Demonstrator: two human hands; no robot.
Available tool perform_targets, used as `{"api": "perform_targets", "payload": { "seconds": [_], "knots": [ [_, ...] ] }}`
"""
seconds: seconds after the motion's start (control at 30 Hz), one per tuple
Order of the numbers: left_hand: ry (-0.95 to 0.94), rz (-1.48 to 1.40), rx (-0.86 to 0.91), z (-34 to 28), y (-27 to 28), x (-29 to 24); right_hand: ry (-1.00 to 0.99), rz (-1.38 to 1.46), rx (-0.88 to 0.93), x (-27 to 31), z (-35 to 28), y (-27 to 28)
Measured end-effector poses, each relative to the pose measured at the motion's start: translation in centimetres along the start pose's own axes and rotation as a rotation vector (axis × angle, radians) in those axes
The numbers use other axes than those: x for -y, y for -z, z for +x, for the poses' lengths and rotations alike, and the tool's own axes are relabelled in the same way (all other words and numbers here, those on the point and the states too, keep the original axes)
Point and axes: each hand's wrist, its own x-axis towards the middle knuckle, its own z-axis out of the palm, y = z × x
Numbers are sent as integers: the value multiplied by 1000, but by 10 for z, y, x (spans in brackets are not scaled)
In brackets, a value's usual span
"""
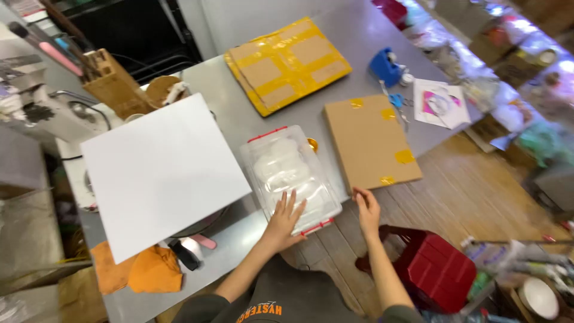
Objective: Punching circular shapes out of a sheet of white paper using a purple hand-held craft punch.
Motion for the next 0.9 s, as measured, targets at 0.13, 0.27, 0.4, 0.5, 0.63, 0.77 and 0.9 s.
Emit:
{"api": "perform_targets", "payload": {
  "seconds": [0.13, 0.27, 0.4, 0.5, 0.63, 0.77, 0.9],
  "knots": [
    [199, -68, 71, 22, 37, -12, 31, 26, 103, 11, 95, -46],
    [432, -182, -9, 77, 85, -10, 64, -128, 204, 40, 182, -88],
    [515, -293, -526, 196, 123, 46, 372, -427, 377, 18, 312, -137],
    [683, -277, -757, 299, 90, 175, 495, -660, 425, -43, 430, -169],
    [1040, -173, -709, 361, 6, 388, 536, -1047, 338, -93, 562, -170],
    [1136, -777, -1019, 372, -28, 466, 268, -1019, 315, -135, 648, -150],
    [1051, -1382, -896, 349, -101, 542, -36, -948, 446, -115, 658, -147]
  ]
}}
